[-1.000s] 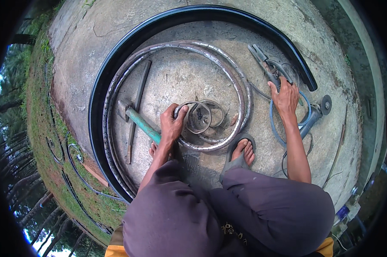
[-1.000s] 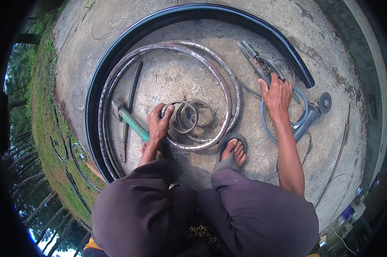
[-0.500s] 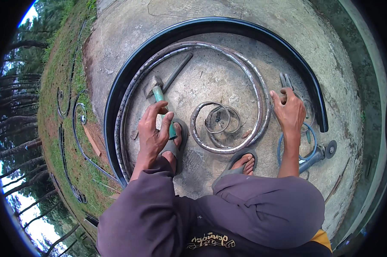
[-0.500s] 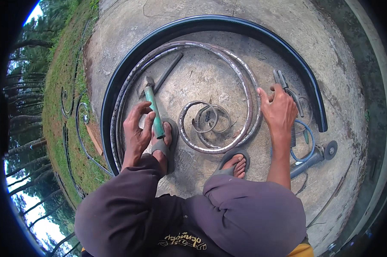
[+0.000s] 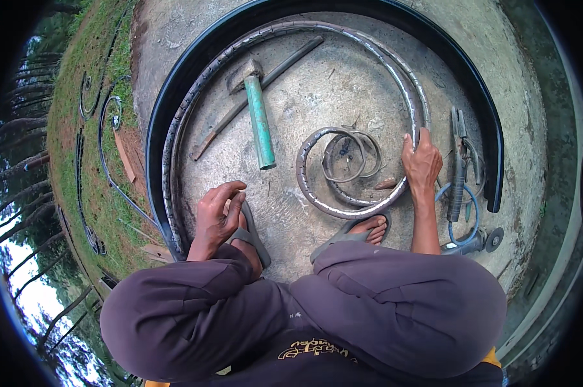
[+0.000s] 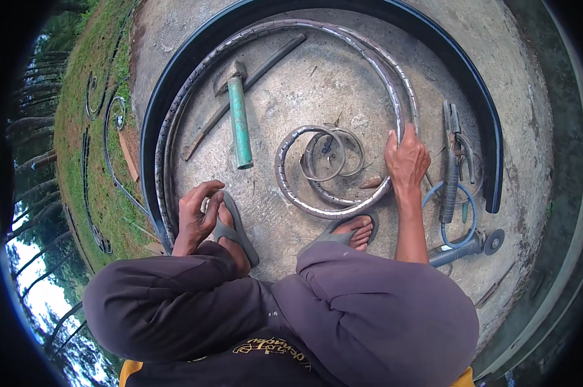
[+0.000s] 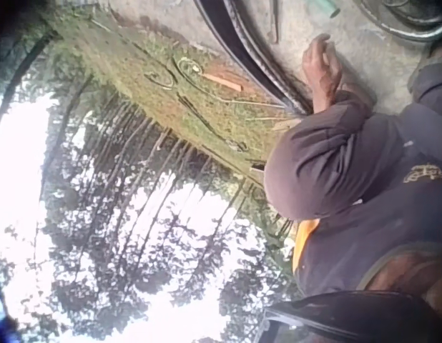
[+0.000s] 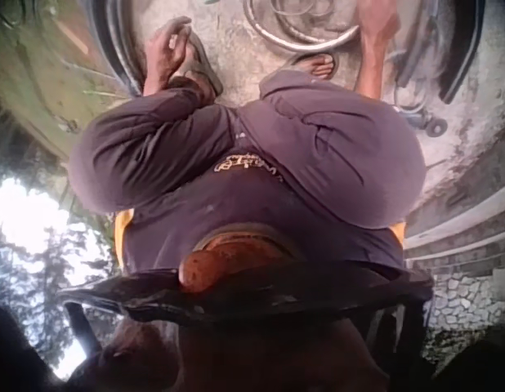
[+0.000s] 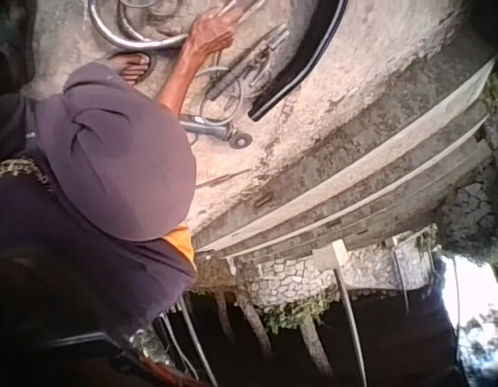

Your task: The person welds curved metal bars together using a welding electrode holder, occasionally using a hammer to tap the metal and handling a pair of sunglasses.

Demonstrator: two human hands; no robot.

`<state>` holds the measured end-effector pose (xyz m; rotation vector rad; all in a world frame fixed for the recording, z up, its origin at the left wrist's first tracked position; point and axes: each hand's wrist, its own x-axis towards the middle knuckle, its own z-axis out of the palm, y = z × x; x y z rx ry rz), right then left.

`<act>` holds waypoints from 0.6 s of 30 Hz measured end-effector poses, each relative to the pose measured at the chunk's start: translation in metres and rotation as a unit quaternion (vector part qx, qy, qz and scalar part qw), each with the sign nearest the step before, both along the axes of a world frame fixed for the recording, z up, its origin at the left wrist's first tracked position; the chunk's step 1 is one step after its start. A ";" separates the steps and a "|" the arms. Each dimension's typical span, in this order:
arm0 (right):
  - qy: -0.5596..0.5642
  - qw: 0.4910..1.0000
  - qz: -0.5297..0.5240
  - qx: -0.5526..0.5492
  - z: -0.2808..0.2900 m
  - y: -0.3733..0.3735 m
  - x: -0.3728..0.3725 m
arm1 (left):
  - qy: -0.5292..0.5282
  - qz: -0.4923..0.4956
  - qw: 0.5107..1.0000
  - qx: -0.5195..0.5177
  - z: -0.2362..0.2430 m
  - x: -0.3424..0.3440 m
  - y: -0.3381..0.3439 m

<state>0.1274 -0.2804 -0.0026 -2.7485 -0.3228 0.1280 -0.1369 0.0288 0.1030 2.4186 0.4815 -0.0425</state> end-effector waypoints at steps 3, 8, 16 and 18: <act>-0.004 0.999 -0.026 -0.019 0.003 -0.004 -0.010 | -0.015 0.006 0.999 -0.042 -0.010 0.008 -0.001; -0.028 0.997 -0.026 -0.061 0.005 0.012 0.020 | -0.045 -0.004 0.995 -0.094 -0.031 0.007 0.001; -0.030 0.996 -0.001 -0.088 -0.008 -0.004 0.018 | -0.030 0.030 0.989 -0.144 -0.041 -0.011 0.012; -0.040 0.993 0.004 -0.111 -0.011 -0.012 0.004 | -0.021 0.049 0.988 -0.145 -0.046 -0.018 0.012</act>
